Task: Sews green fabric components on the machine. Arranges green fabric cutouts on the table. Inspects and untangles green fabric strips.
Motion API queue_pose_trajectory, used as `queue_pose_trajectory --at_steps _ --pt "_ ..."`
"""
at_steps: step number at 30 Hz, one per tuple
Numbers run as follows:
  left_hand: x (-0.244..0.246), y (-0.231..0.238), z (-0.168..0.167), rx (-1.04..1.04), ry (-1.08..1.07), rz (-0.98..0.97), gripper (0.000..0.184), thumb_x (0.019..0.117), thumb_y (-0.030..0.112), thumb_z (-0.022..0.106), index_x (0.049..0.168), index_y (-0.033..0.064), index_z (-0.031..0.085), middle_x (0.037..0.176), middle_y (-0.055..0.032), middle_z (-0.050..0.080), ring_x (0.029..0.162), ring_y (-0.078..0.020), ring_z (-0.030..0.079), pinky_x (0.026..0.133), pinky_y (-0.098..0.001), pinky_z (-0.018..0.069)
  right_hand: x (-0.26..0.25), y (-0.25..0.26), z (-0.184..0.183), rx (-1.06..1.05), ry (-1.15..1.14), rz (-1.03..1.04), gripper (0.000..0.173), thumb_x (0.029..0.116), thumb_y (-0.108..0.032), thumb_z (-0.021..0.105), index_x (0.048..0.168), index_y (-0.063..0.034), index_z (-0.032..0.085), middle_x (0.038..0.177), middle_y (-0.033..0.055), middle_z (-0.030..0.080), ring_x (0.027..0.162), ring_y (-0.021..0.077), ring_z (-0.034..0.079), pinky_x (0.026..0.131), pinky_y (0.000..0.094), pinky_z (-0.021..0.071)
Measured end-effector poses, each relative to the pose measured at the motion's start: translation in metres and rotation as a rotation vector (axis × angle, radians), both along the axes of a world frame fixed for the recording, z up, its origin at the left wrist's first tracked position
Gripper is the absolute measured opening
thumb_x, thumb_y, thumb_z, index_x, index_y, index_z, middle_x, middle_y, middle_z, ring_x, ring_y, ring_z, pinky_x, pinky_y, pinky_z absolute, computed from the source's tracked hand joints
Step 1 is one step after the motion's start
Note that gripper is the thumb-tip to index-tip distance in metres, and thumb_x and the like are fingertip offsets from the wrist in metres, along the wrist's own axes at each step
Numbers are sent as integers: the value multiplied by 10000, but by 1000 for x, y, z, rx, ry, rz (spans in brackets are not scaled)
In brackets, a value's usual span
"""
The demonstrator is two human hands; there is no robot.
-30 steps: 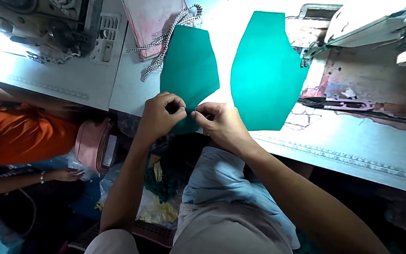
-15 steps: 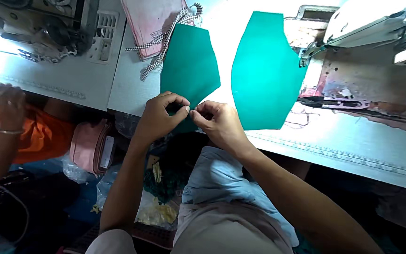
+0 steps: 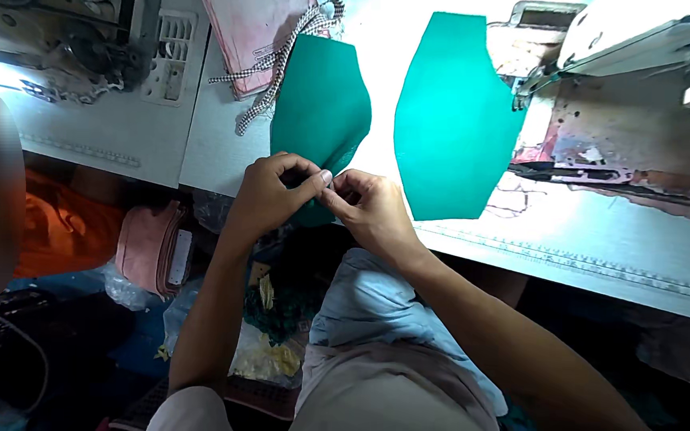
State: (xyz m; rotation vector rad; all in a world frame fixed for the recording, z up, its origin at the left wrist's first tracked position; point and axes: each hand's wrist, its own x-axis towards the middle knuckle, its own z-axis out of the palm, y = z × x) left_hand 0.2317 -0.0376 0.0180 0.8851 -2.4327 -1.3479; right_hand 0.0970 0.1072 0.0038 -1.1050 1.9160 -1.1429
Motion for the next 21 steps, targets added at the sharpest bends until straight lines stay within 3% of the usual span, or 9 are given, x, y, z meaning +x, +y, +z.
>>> queue_pose_trajectory --at_steps 6,9,11,13,16,18,21 --pt "-7 -3 0 -30 -29 18 126 950 205 684 935 112 767 901 38 721 775 9 659 701 -188 551 -6 2 4 8 35 -12 221 986 -357 696 932 -144 713 738 -39 689 585 60 620 518 274 501" --pt "-3 -5 -3 4 14 39 133 958 189 683 946 96 777 929 27 734 808 8 674 733 -184 566 -12 6 6 -63 144 -79 260 983 -374 691 992 -118 646 751 -26 645 568 73 580 489 263 473" --pt "-1 -4 -4 26 32 34 145 970 175 667 961 80 776 964 10 739 848 0 680 766 -190 567 -15 4 9 -63 140 -85 247 989 -370 686 1008 -127 654 772 -32 672 587 64 600 496 253 473" --pt "-1 -4 -4 25 54 15 124 960 153 677 960 79 776 980 5 743 863 -3 685 775 -189 572 -15 -3 8 -70 130 -79 240 983 -369 692 1006 -130 696 800 -29 709 638 75 638 549 280 501" --pt "-2 0 -5 51 86 39 59 880 67 731 922 74 771 923 5 729 825 -21 686 747 -194 586 -13 -12 8 -31 95 -57 293 979 -431 683 989 -138 686 762 -20 695 608 98 636 519 308 503" --pt "-1 2 -5 53 99 54 41 880 98 766 915 77 767 903 10 720 823 -29 685 747 -201 589 -13 -17 9 36 27 -58 333 1000 -474 636 987 -145 687 754 -11 683 614 117 635 528 340 491" --pt "-1 4 -7 37 79 66 71 913 172 759 943 109 771 934 22 725 860 -36 685 770 -211 581 -15 -19 3 60 -25 -74 192 1037 -297 604 982 -136 695 766 -2 691 616 110 644 534 327 514"
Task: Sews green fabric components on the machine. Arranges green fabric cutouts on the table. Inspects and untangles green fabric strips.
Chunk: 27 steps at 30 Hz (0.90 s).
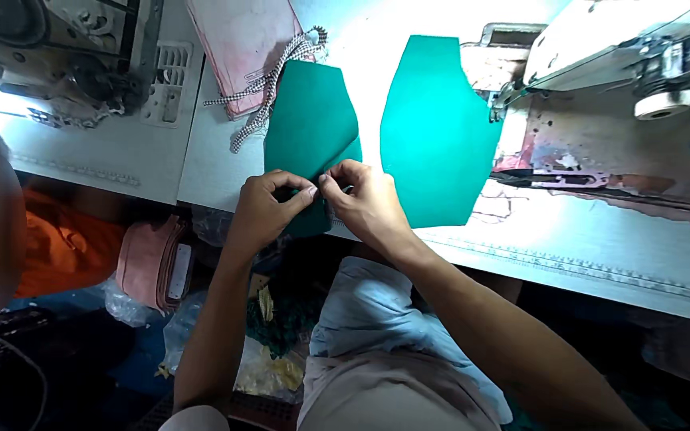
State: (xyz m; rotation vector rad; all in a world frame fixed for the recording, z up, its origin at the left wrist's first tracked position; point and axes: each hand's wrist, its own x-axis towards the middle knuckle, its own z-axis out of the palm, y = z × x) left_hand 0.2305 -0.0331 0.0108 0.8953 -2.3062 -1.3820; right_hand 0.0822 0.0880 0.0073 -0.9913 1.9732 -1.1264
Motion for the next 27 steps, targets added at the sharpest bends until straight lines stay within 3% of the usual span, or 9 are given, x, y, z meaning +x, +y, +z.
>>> queue_pose_trajectory --at_steps 3,6,11,15,18,20,22,24,27 --pt "-2 1 -1 -15 12 13 109 952 169 696 1010 105 763 981 17 732 897 -35 689 815 -221 583 -1 0 0 16 -30 -29 126 1008 -218 618 930 -137 675 726 3 664 598 112 624 517 320 489" --pt "-6 1 1 -26 -2 36 171 999 225 641 1037 111 762 978 26 731 859 -19 678 768 -203 563 1 1 -2 -17 -31 -48 97 984 -212 634 914 -147 652 704 -8 646 579 107 609 494 307 469" --pt "-17 2 6 -32 -83 63 218 983 322 673 1012 125 763 931 36 737 816 -15 682 730 -220 572 2 2 -4 -72 -23 -30 60 942 -184 725 924 -143 684 746 -21 690 618 96 643 527 303 510" --pt "-24 1 7 7 -88 88 148 954 254 707 924 111 731 823 36 716 730 -25 671 683 -242 569 -1 3 -4 -73 -39 -5 119 944 -236 759 920 -137 698 757 -17 694 627 97 641 552 312 517" --pt "-26 -2 8 79 -10 107 106 975 185 694 936 86 704 807 33 690 710 -16 643 676 -201 545 -3 6 -2 -36 -92 -5 167 985 -285 711 927 -137 658 723 -14 672 582 100 622 515 299 499" --pt "-23 -6 8 105 19 162 114 986 181 685 958 71 698 814 27 691 716 -19 644 682 -200 551 -2 14 3 5 19 6 168 997 -286 687 969 -129 635 734 13 667 565 139 619 485 338 495" --pt "-18 -12 10 98 32 228 140 1002 204 649 981 68 672 812 26 672 715 -36 636 679 -235 553 -1 19 10 45 312 15 297 951 -263 725 1143 -67 610 903 102 638 665 256 643 530 448 530" --pt "-8 -20 14 62 48 246 149 1022 212 604 1003 66 627 823 15 657 736 -67 653 706 -293 590 -3 20 16 44 525 12 491 911 -294 762 1300 -55 582 1102 165 594 841 316 653 595 452 548" --pt "8 -33 33 -136 -24 201 149 1023 218 580 1004 73 609 787 43 637 694 -19 626 672 -246 563 -12 16 10 -65 697 195 431 997 -267 643 1400 -121 607 1318 166 595 1067 351 611 769 466 530"
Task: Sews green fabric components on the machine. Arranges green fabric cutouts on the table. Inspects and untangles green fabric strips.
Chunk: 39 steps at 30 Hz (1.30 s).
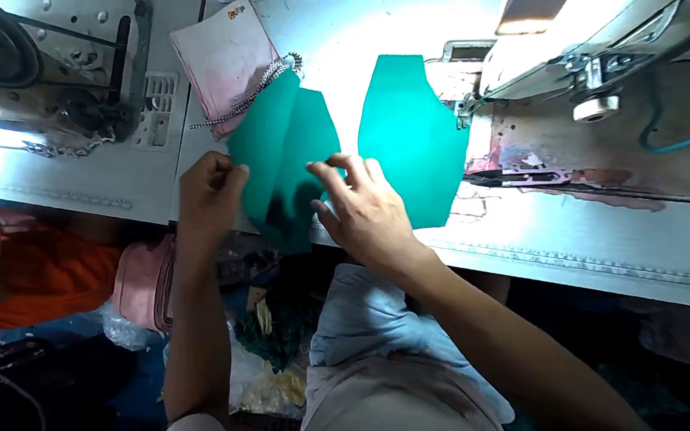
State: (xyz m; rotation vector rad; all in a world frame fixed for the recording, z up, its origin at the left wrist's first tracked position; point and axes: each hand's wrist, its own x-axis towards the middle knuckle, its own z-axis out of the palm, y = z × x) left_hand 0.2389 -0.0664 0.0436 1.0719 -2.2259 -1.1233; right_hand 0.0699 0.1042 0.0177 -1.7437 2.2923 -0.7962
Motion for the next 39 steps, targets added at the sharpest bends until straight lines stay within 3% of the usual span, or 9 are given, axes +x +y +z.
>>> queue_pose_trajectory --at_steps 5,8,11,13,18,21,28,36,39 --pt "29 -8 52 -401 -219 106 330 1078 316 518 1221 25 577 929 -85 649 744 -103 618 682 -318 549 -2 -4 -26 63 102 111 346 1012 -378 615 1267 -154 686 1292 114 625 1119 332 589 828 482 487" --pt "51 8 88 -601 -262 54 327 1094 245 482 1216 -44 573 1010 -176 639 835 -193 644 750 -391 561 4 10 -7 -154 -54 21 685 899 -471 739 1454 -111 563 1451 153 550 1182 325 574 900 464 500" --pt "56 36 105 -550 -189 -412 236 1082 215 476 991 36 598 806 -79 598 710 -107 584 626 -272 494 9 36 23 -341 -238 63 1022 771 -571 820 1563 -88 390 1600 172 384 1394 328 449 1078 495 448" --pt "27 52 106 -376 -90 -820 218 1092 224 445 1109 124 638 864 -51 615 755 -108 594 647 -251 490 7 56 36 -288 -459 210 1070 770 -534 836 1596 -92 320 1612 102 389 1467 260 384 1157 491 386" --pt "-54 44 82 -195 -58 -1139 285 1040 416 576 1195 197 674 945 94 691 824 68 624 709 -116 523 -17 93 16 -249 -1029 340 219 962 -145 701 1088 33 694 976 62 711 929 37 675 834 209 582" --pt "-107 9 66 -175 -159 -1084 193 929 396 688 1009 224 721 849 146 692 711 65 616 616 -159 530 -35 112 11 -188 -1078 12 187 970 -192 693 1057 -33 739 971 3 735 914 36 697 826 232 606" --pt "-244 -27 -5 -196 -13 -996 221 932 282 702 1054 98 716 1018 17 705 983 7 637 927 -226 508 -74 102 -20 -160 -763 -609 190 959 -282 730 1025 -106 699 778 0 712 655 75 680 612 282 586" --pt "-267 -39 20 -200 -145 -1113 238 887 326 761 1015 125 765 932 82 733 874 83 644 836 -144 518 -59 99 9 -321 -1345 -330 134 996 -116 665 1068 -4 672 890 60 748 789 105 737 734 239 629" --pt "-276 -38 17 -184 -196 -1051 211 852 308 801 977 146 749 861 119 697 785 110 607 750 -112 497 -60 95 -11 -212 -923 -521 184 967 -255 690 1032 -84 694 728 -43 673 623 7 633 592 175 541"
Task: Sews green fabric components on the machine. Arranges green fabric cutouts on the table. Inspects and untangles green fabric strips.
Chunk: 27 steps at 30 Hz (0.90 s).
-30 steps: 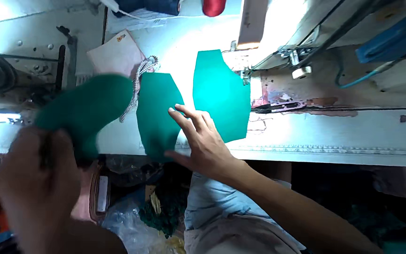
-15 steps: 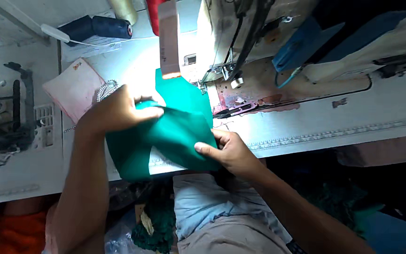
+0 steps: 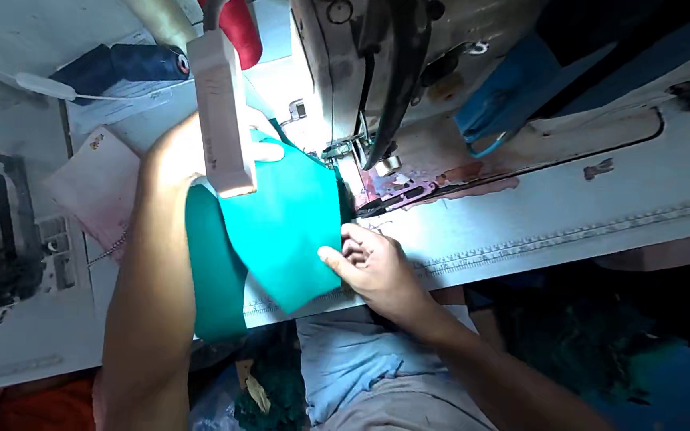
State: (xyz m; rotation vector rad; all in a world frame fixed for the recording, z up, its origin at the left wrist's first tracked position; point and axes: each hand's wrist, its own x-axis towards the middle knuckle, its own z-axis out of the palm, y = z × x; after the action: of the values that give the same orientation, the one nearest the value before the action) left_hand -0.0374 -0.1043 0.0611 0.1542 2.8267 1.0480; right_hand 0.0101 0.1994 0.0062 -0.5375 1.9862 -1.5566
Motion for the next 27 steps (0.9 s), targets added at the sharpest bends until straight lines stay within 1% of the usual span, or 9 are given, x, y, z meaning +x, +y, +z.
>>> queue_pose_trajectory --at_steps 3,5,6,9,14,17,22,25,27 --pt "-7 13 -11 -45 -40 75 144 861 258 798 954 158 752 902 52 714 841 13 634 804 -241 505 -4 -1 -14 209 300 -72 306 938 -311 703 1120 -65 701 658 -54 604 548 1 534 536 174 470" --pt "-7 22 -15 -60 -28 105 82 879 226 780 908 155 752 854 49 714 787 22 627 759 -232 506 -3 -2 -13 252 375 -84 346 931 -277 703 1185 -42 698 670 -40 619 558 15 551 551 177 481" --pt "-7 23 -18 -44 -29 112 81 883 207 778 920 139 754 860 29 715 793 0 627 767 -258 497 -4 -1 -12 259 401 -93 354 927 -265 708 1198 -37 698 672 -33 623 557 21 555 548 178 483" --pt "-6 26 -21 -32 -45 121 78 898 200 772 940 138 749 865 47 714 790 29 638 768 -216 525 -7 1 -13 285 422 -105 392 915 -260 735 1235 -38 687 659 -24 629 545 43 561 538 200 488" --pt "-1 31 -27 -114 -32 142 120 878 205 792 948 112 760 929 -32 731 873 -95 664 834 -367 516 -7 4 -12 371 447 -79 527 910 -277 748 1367 -83 571 625 -35 573 528 99 556 531 291 499" --pt "4 33 -30 -167 -55 159 125 881 245 796 928 134 765 902 -33 731 850 -135 664 791 -417 498 -4 5 -13 383 450 -81 544 905 -281 753 1380 -91 569 625 -34 565 529 104 551 529 301 494" --pt "13 32 -27 -164 -77 173 138 886 227 798 948 113 753 946 -46 712 901 -133 645 823 -383 486 -6 5 -12 357 430 -90 518 907 -273 752 1359 -89 578 626 -39 556 523 76 536 518 261 477" --pt "14 30 -32 -134 -72 162 170 860 214 819 956 103 733 974 -51 692 946 -141 629 858 -376 476 -7 5 -12 364 433 -80 534 901 -248 757 1370 -81 565 648 -26 565 544 98 552 536 286 496" --pt "14 28 -33 -119 -77 155 221 846 217 832 1015 104 745 1015 -58 705 980 -149 639 894 -388 483 -7 5 -13 364 433 -77 529 908 -234 744 1379 -85 554 655 -27 566 554 99 554 539 290 496"
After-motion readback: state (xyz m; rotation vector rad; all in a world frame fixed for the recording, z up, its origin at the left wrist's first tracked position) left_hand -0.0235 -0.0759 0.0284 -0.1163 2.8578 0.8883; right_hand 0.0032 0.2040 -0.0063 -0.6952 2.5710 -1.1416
